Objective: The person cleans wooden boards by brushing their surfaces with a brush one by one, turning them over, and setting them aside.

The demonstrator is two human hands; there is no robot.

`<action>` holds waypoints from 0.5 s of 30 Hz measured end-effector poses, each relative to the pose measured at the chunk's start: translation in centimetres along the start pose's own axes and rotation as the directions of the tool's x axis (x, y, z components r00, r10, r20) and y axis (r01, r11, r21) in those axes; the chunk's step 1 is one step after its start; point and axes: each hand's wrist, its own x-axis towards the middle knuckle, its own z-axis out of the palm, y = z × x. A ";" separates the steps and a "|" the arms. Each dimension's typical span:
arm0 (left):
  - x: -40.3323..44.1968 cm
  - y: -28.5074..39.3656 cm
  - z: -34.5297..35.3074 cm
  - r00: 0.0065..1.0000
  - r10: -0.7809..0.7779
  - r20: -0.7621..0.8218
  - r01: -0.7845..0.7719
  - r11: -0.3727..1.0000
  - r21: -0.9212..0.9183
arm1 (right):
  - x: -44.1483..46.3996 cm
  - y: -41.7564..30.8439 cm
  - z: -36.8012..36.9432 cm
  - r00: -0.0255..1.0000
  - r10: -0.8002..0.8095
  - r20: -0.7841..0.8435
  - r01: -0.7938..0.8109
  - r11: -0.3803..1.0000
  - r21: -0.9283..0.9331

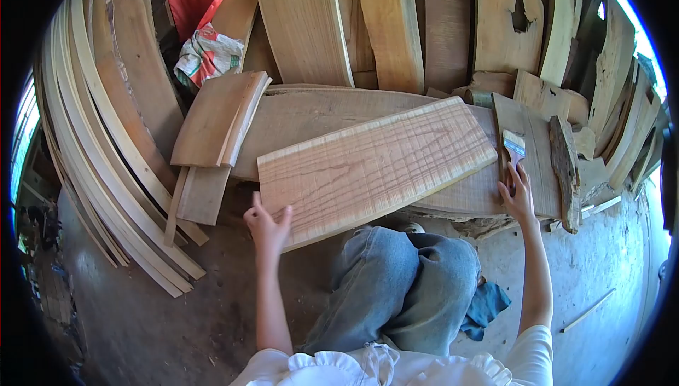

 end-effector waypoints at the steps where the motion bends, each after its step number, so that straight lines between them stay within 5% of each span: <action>1: 0.7 -1.1 -0.2 0.994 -0.110 -0.008 0.109 0.994 -0.018 | -0.1 -0.1 -0.1 1.000 -0.001 0.007 0.001 1.000 -0.001; 3: 2.0 -2.3 -1.1 0.874 -0.357 0.328 0.482 0.720 -0.500 | -0.1 -0.5 -0.1 1.000 0.004 -0.012 -0.005 1.000 -0.025; 4: 2.4 -3.0 -1.7 0.776 -0.216 0.592 0.602 0.532 -0.595 | -0.2 -0.8 -0.2 0.999 -0.003 -0.040 0.001 0.999 -0.041; 6: 1.7 -3.8 -0.4 0.641 -0.109 0.760 0.761 0.224 -0.609 | -0.3 -0.8 0.1 0.998 0.009 -0.055 -0.011 0.999 -0.035; 12: 0.3 -4.4 1.2 0.616 0.109 0.780 0.787 -0.063 -0.613 | -0.4 -1.3 -0.1 0.995 0.016 -0.100 -0.018 1.000 -0.026; 14: 0.0 -4.1 1.2 0.703 0.259 0.662 0.709 -0.176 -0.683 | -0.4 -1.2 0.1 0.993 0.035 -0.110 -0.039 0.999 -0.034; 15: -0.1 -2.9 0.2 0.717 0.206 0.665 0.696 -0.182 -0.694 | -0.4 -1.3 0.1 0.993 0.043 -0.113 -0.046 0.999 -0.026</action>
